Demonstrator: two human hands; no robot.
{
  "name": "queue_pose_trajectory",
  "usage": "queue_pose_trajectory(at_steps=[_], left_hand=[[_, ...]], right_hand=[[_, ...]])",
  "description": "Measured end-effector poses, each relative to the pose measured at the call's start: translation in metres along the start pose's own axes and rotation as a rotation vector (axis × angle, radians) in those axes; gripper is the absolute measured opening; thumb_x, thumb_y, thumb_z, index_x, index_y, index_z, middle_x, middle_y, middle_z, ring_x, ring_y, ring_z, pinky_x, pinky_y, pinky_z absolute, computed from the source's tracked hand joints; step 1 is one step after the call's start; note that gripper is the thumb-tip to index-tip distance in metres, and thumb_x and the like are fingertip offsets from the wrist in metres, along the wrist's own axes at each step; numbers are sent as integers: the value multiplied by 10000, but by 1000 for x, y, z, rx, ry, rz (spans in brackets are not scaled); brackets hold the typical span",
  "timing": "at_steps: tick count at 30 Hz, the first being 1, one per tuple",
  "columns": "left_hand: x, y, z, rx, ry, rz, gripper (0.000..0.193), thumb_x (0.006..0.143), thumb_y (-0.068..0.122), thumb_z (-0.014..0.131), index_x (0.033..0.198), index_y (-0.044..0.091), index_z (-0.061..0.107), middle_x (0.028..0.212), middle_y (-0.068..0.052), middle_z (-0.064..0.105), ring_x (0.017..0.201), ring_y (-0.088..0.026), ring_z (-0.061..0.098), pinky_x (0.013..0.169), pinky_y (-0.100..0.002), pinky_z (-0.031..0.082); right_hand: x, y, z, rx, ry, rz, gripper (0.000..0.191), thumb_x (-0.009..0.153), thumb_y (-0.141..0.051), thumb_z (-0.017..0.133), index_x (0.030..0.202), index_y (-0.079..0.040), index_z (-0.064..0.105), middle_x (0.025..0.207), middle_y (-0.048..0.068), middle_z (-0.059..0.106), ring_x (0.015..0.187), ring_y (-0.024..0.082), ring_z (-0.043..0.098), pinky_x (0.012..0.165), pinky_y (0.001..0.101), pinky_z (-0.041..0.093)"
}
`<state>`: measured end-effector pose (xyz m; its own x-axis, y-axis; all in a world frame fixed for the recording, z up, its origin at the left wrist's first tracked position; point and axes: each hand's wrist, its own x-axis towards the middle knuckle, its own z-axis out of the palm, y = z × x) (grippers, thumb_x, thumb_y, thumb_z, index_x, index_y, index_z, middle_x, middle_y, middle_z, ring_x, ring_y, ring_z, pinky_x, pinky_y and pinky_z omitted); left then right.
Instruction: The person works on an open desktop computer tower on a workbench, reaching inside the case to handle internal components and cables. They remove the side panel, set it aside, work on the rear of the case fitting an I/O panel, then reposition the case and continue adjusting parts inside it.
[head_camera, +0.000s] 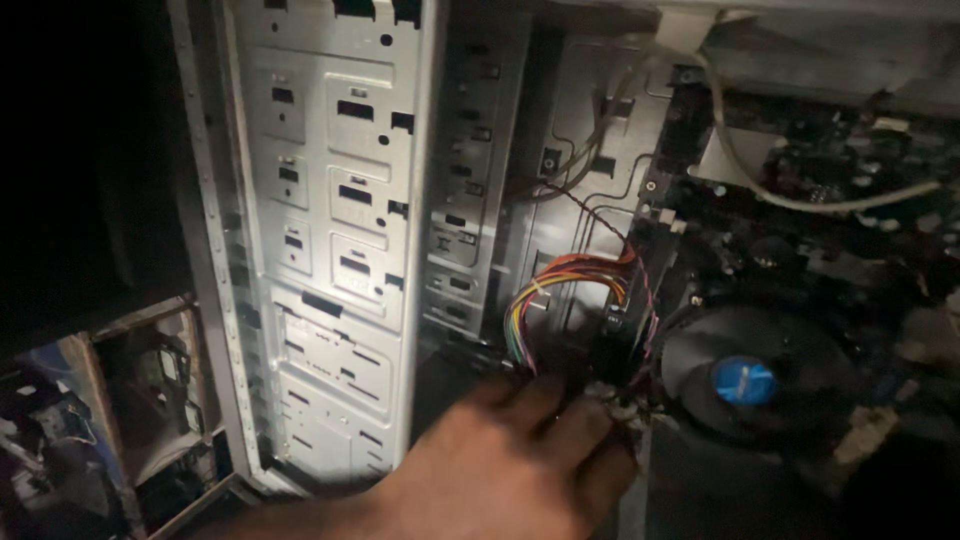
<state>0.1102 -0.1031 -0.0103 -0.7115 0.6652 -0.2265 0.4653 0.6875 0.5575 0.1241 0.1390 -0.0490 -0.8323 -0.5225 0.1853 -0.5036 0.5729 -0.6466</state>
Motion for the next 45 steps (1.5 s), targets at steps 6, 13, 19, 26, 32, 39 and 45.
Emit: queue_pose_trajectory(at_steps=[6, 13, 19, 26, 32, 39, 45], left_hand=[[0, 10, 3, 22, -26, -69, 187, 812, 167, 668, 972, 73, 684, 1012, -82, 594, 941, -286, 666, 743, -401, 565], [-2, 29, 12, 99, 13, -141, 217, 814, 195, 678, 997, 86, 635, 1022, -105, 554, 956, -304, 621, 783, -447, 529], [4, 70, 30, 176, 25, -402, 492, 793, 160, 666, 1254, 34, 549, 1248, -226, 493, 1165, -468, 468, 953, -616, 397], [16, 65, 35, 208, -52, -422, 897, 725, 104, 667, 1509, -75, 269, 1535, -418, 164, 1368, -692, 161, 1132, -682, 257], [40, 69, 36, 274, -15, -335, 737, 786, 80, 660, 1451, -46, 367, 1507, -391, 325, 1366, -660, 297, 1087, -624, 385], [27, 71, 22, -235, 103, -238, 472, 943, 76, 632, 1370, -72, 494, 1414, -322, 565, 1478, -485, 497, 1362, -614, 271], [30, 117, 44, -179, 273, -270, 653, 825, 288, 747, 1362, -33, 560, 1373, -352, 548, 1393, -591, 372, 1185, -679, 224]], right_hand=[[-6, 7, -7, -10, -9, -89, 370, 789, -268, 748, 1095, -62, 715, 1173, 164, 678, 1094, 392, 636, 889, 546, 514], [39, 27, -43, -128, -124, -325, 400, 792, -261, 750, 1130, -50, 718, 1220, 158, 687, 1128, 376, 644, 909, 541, 516], [62, 5, -48, -306, -195, -154, 404, 808, -245, 742, 1158, -45, 727, 1213, 133, 707, 1037, 280, 685, 820, 455, 534], [49, 3, -43, -481, -192, -134, 384, 872, -349, 707, 1199, -152, 744, 1166, 53, 729, 968, 225, 690, 842, 461, 510], [53, 2, -43, -478, -108, -164, 357, 804, -319, 730, 1117, -151, 765, 1116, 35, 748, 972, 219, 710, 843, 440, 515], [61, -4, -50, -427, -59, -163, 295, 834, -259, 748, 1093, -119, 760, 1109, 25, 757, 955, 227, 716, 821, 403, 527], [62, -3, -52, -413, -94, -135, 353, 802, -269, 766, 1123, -122, 769, 1154, 18, 761, 961, 228, 720, 802, 404, 534]])
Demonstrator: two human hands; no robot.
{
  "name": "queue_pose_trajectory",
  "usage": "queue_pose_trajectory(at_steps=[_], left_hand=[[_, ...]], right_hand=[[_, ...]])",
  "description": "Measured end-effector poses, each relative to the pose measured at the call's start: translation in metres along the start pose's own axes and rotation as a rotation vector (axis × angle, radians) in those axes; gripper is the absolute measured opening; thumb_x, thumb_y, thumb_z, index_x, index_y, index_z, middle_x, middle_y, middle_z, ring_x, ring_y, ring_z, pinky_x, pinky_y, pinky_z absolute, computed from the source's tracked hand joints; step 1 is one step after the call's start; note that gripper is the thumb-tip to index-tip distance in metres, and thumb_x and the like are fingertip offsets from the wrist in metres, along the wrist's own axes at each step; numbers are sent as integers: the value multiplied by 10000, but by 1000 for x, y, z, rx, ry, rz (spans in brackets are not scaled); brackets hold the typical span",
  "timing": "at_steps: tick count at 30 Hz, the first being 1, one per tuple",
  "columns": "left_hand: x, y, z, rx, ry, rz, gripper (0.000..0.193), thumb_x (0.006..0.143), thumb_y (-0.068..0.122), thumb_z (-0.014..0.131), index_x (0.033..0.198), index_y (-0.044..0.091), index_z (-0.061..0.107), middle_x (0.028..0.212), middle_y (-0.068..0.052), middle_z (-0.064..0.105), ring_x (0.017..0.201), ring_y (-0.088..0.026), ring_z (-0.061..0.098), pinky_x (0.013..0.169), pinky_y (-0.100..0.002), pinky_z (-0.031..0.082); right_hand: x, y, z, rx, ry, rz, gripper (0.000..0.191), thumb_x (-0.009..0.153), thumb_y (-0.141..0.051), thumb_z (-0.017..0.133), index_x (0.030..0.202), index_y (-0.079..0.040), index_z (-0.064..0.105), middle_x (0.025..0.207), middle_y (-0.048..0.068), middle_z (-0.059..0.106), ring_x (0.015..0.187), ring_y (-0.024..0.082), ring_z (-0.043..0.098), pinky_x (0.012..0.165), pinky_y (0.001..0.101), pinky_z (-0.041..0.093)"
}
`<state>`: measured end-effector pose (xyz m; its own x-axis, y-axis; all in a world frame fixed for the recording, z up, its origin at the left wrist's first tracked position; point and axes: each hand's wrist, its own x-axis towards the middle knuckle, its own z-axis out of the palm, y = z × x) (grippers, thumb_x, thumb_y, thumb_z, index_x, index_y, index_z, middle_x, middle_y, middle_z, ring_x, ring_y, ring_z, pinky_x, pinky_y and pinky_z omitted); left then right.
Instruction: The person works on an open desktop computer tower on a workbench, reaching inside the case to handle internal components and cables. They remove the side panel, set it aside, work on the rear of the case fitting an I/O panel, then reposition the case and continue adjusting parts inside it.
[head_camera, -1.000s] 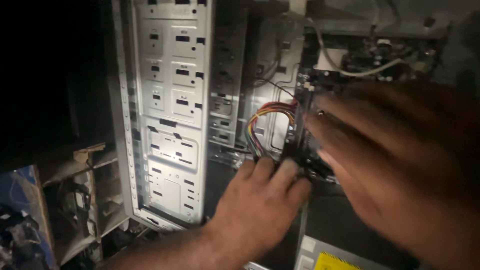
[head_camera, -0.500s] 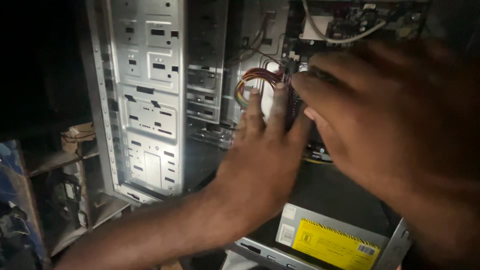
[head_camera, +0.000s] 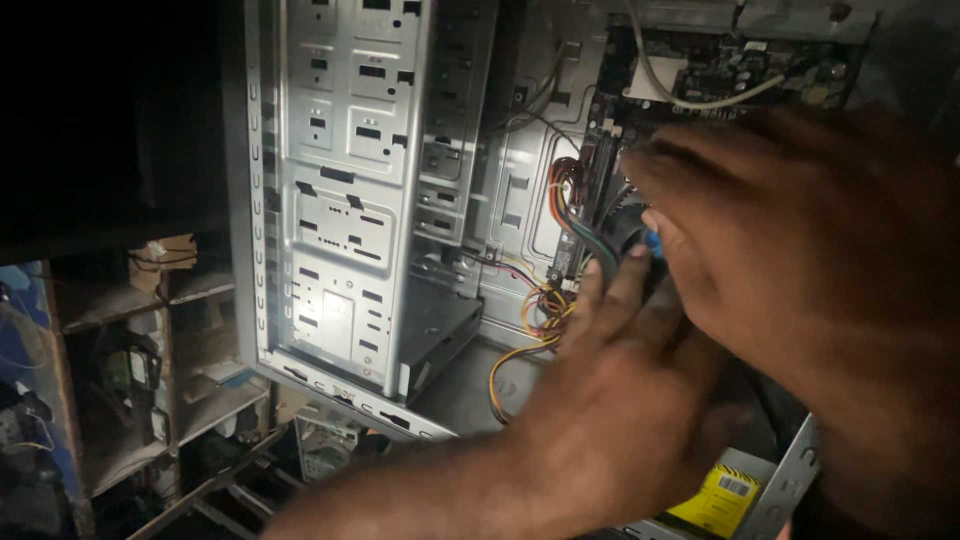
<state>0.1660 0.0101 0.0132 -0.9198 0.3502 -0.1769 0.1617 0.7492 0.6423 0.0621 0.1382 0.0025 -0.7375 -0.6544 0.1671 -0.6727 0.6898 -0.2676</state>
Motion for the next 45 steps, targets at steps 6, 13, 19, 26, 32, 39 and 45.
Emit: queue_pose_trajectory(at_steps=[6, 13, 19, 26, 32, 39, 45], left_hand=[[-3, -7, 17, 110, 16, 7, 660, 867, 331, 712, 1388, -43, 556, 1457, -350, 514, 1487, -544, 406, 1267, -654, 273], [-3, -10, 17, 77, -4, 101, 524, 889, 292, 682, 1325, 8, 618, 1417, -268, 560, 1413, -458, 509, 1253, -636, 341], [-2, 0, -1, 116, 65, 168, 383, 883, 248, 699, 1218, 68, 655, 1322, -185, 609, 1326, -404, 565, 1190, -633, 383], [-84, 37, -48, 55, 183, 316, 421, 856, 208, 695, 1250, 64, 656, 1332, -157, 613, 1329, -385, 560, 1181, -559, 389], [-172, -13, -97, 35, 86, 197, 119, 859, 177, 722, 948, 112, 677, 1190, -167, 662, 1248, -385, 599, 1051, -496, 468], [-213, -113, -144, 210, 721, -236, 496, 806, 101, 723, 1270, -20, 596, 1338, -255, 588, 1199, -472, 543, 1045, -539, 407], [-212, -165, -147, -226, 608, -409, 720, 853, 234, 773, 1446, -39, 471, 1389, -287, 530, 1291, -458, 523, 1063, -467, 439]], right_hand=[[-1, 0, 4, 25, 3, -9, 343, 831, -287, 753, 1115, -95, 762, 1130, 44, 756, 922, 226, 710, 793, 400, 537], [0, -1, -6, -20, -49, 26, 358, 829, -316, 741, 1126, -115, 754, 1051, 42, 760, 898, 250, 717, 766, 410, 537], [2, -14, -21, 135, -12, 171, 310, 860, -252, 750, 1143, -126, 750, 1040, 86, 743, 914, 311, 707, 779, 440, 549], [9, -30, -39, 126, -35, 289, 286, 826, -247, 756, 1095, -153, 783, 1002, 109, 744, 897, 346, 701, 761, 455, 550], [-4, -56, -53, 512, 120, 147, 221, 970, -254, 659, 1100, -100, 752, 1125, 112, 740, 1024, 310, 721, 880, 401, 573], [-48, -218, -24, 342, -184, 153, 673, 747, -424, 783, 1271, -31, 626, 1157, 172, 691, 1054, 372, 640, 855, 476, 522], [-38, -234, -3, 239, -440, 357, 435, 840, -437, 747, 1108, -105, 663, 1019, 135, 725, 893, 372, 698, 715, 506, 555]])
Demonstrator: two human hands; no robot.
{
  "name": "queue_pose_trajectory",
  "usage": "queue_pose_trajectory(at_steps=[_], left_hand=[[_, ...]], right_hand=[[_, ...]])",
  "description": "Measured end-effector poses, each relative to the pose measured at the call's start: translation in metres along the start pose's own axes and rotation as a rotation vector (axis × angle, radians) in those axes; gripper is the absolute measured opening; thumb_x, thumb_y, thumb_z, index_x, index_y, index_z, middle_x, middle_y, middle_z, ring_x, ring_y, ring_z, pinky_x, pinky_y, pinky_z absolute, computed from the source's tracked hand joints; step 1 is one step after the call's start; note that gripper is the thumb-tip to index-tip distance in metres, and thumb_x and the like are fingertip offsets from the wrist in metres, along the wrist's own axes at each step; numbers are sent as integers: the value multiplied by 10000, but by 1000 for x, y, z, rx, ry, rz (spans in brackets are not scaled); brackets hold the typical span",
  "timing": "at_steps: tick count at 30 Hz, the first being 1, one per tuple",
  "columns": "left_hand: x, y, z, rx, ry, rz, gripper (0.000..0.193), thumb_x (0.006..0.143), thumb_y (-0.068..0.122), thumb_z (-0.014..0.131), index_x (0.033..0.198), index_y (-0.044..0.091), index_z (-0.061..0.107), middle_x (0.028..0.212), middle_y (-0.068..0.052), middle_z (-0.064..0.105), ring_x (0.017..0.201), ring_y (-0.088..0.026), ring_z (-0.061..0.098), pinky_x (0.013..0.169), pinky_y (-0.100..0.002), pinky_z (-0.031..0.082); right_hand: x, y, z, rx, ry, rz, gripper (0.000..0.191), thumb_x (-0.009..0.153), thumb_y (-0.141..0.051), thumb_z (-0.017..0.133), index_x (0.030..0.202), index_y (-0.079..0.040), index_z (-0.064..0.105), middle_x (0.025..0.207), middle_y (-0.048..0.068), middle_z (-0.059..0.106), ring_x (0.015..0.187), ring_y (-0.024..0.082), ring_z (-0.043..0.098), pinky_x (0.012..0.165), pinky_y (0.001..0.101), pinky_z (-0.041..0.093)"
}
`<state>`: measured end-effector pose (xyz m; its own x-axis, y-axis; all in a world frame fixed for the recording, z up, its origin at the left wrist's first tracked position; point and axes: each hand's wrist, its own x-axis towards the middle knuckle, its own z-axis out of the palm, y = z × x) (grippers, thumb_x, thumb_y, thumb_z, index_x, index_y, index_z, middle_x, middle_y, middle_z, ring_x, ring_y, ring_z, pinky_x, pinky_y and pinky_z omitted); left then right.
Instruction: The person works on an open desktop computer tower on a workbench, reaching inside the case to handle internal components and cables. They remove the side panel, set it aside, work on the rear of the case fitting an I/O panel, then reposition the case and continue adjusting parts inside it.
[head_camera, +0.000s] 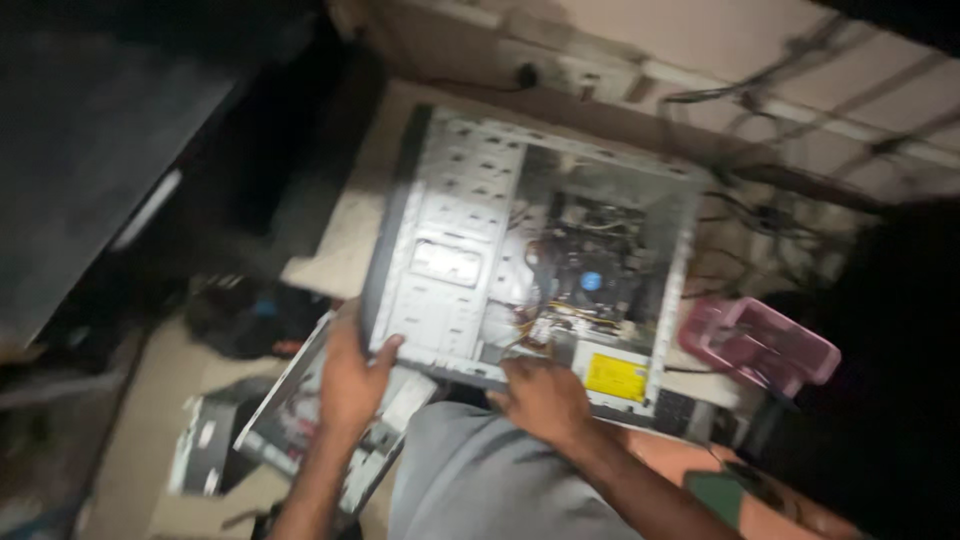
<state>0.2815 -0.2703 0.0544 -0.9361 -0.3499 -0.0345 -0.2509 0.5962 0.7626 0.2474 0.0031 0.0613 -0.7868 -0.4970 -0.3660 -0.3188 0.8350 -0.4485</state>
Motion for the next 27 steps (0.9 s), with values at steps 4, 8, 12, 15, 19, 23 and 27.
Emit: queue_pose_trajectory(at_steps=[4, 8, 12, 15, 19, 23, 27], left_hand=[[14, -12, -5, 81, -148, -362, 641, 847, 401, 773, 1320, -6, 627, 1134, -292, 713, 1100, -428, 685, 945, -468, 521], [26, -1, -22, 94, -42, -181, 570, 882, 453, 734, 1166, -37, 676, 970, -278, 728, 918, -432, 728, 840, -487, 551], [38, 23, -44, 310, 34, -207, 563, 909, 500, 717, 1158, -5, 730, 865, -269, 722, 850, -450, 720, 799, -527, 554], [42, 32, -54, 546, 82, -246, 518, 946, 526, 731, 1188, 72, 787, 862, -258, 728, 837, -468, 701, 751, -548, 546], [39, 7, -66, 581, 149, -101, 534, 995, 520, 737, 1226, 40, 781, 902, -251, 735, 849, -417, 725, 789, -505, 575], [47, -37, -61, 518, 313, 78, 496, 1065, 446, 664, 1168, -31, 755, 931, -243, 724, 874, -355, 728, 862, -433, 591], [57, -26, -59, 587, 625, 271, 477, 1092, 359, 639, 1062, -110, 720, 921, -251, 710, 922, -388, 710, 905, -472, 577]], right_hand=[[0, -3, -3, 6, 31, -39, 395, 803, -422, 774, 1012, -97, 692, 942, 136, 740, 875, 385, 704, 723, 522, 550], [4, -24, -30, -1, 9, 9, 401, 787, -431, 795, 1006, -103, 716, 926, 145, 738, 879, 405, 691, 740, 539, 533], [3, -49, -78, 64, -1, 19, 402, 779, -428, 797, 998, -98, 731, 955, 132, 736, 899, 389, 698, 765, 517, 538], [-4, -59, -119, 60, 35, 0, 409, 745, -409, 807, 992, -90, 740, 955, 130, 745, 905, 388, 703, 793, 519, 532], [-11, -68, -172, 33, 95, -42, 449, 685, -432, 825, 960, -85, 756, 942, 164, 740, 896, 412, 694, 764, 535, 520], [-14, -66, -214, -19, -7, -75, 456, 753, -497, 796, 949, -87, 753, 901, 199, 723, 915, 424, 692, 797, 537, 524], [-3, -54, -242, -9, -96, -148, 477, 782, -536, 763, 935, -84, 770, 912, 194, 736, 959, 418, 705, 823, 522, 544]])
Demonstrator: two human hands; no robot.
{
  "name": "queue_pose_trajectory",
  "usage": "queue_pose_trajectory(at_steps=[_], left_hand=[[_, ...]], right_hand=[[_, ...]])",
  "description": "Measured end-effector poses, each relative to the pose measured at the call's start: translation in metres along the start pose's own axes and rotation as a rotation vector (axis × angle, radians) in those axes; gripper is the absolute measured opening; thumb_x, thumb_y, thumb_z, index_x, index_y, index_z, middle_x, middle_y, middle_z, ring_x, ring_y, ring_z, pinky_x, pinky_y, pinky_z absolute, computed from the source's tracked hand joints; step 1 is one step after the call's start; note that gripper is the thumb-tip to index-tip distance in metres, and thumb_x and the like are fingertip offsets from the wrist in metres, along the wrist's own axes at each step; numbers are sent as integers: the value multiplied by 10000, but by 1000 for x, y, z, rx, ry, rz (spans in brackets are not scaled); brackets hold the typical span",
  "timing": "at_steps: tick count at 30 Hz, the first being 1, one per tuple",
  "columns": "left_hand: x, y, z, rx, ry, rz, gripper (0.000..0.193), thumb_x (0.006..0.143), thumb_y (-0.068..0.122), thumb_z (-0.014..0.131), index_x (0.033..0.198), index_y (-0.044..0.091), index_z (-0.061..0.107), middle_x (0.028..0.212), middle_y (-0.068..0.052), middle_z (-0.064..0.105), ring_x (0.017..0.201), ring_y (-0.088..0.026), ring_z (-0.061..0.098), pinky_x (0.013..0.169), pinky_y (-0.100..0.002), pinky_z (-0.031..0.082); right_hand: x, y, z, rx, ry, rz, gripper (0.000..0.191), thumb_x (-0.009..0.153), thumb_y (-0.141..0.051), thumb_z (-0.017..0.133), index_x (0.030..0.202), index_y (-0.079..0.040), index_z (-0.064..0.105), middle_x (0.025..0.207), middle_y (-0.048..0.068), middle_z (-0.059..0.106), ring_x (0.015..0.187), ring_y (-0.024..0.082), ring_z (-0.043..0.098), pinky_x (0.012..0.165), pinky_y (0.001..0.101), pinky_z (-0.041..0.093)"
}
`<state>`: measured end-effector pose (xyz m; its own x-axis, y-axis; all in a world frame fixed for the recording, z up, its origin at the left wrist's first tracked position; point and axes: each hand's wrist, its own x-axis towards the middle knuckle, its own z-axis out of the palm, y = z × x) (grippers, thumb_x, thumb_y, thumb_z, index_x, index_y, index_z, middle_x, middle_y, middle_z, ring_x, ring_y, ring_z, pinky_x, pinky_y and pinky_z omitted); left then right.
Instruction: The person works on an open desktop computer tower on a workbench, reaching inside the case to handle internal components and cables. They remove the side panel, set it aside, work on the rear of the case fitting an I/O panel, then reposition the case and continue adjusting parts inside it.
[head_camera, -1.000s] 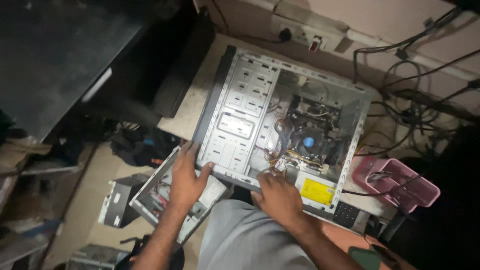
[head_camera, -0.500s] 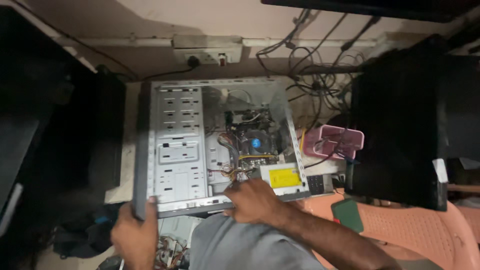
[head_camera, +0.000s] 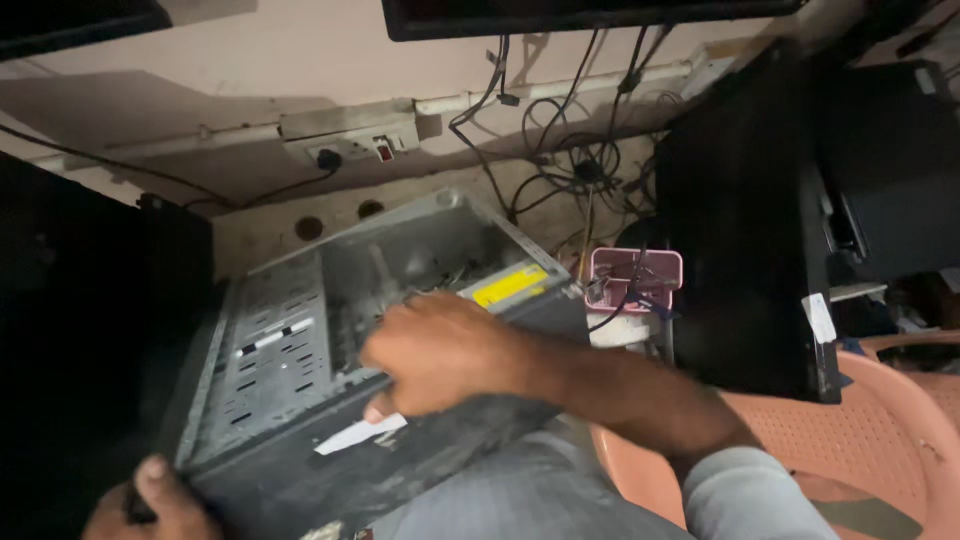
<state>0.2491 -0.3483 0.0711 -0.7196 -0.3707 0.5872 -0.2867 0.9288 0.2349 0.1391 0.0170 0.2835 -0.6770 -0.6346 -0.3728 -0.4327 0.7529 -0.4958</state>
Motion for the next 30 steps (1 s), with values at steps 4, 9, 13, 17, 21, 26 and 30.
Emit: queue_pose_trajectory(at_steps=[4, 9, 13, 17, 21, 26, 30], left_hand=[[50, 53, -40, 384, -375, -247, 529, 1069, 482, 585, 1118, -7, 781, 874, -261, 720, 831, -393, 699, 804, -479, 554], [120, 103, -64, -43, -470, -336, 471, 1004, 452, 690, 1332, 117, 733, 1061, -225, 730, 954, -393, 697, 829, -510, 526], [148, 89, -42, -730, -479, -133, 437, 936, 364, 657, 1268, 83, 708, 1177, -155, 685, 1130, -275, 637, 1008, -387, 479], [157, 72, 4, -1218, -442, -132, 360, 952, 274, 650, 1227, 44, 676, 1313, -105, 585, 1227, -191, 522, 1067, -326, 387], [169, 72, 29, -1546, -523, -431, 318, 925, 242, 625, 1172, 51, 683, 1027, -48, 679, 971, -156, 606, 913, -288, 472], [158, 84, 37, -1673, -437, -612, 260, 931, 179, 632, 1139, 30, 682, 974, -46, 690, 917, -145, 626, 853, -289, 499], [150, 82, 50, -1690, -388, -655, 238, 939, 162, 624, 1122, 24, 690, 969, -37, 691, 921, -131, 623, 853, -269, 492]], right_hand=[[40, 21, -26, 88, 34, -101, 473, 739, -503, 781, 1004, -112, 781, 950, 165, 748, 944, 385, 715, 789, 502, 554], [96, 40, -56, -28, 41, -197, 526, 781, -560, 721, 1068, -125, 791, 980, 145, 773, 908, 332, 741, 801, 488, 560], [126, 54, -67, -134, 206, -233, 582, 807, -631, 703, 1045, -108, 799, 1004, 182, 740, 952, 391, 691, 761, 526, 525], [162, 63, -78, -252, 103, -166, 568, 876, -622, 630, 1042, -108, 805, 968, 161, 770, 902, 348, 721, 808, 491, 546], [195, 76, -89, -174, 97, -169, 545, 917, -575, 628, 1032, -71, 800, 943, 150, 784, 832, 296, 730, 786, 454, 550], [230, 96, -95, -117, 36, -70, 533, 918, -536, 647, 1019, -33, 792, 872, 154, 790, 772, 272, 703, 765, 435, 546], [245, 91, -95, -110, -3, -13, 536, 950, -520, 652, 967, -3, 790, 832, 186, 769, 790, 279, 658, 784, 434, 529]])
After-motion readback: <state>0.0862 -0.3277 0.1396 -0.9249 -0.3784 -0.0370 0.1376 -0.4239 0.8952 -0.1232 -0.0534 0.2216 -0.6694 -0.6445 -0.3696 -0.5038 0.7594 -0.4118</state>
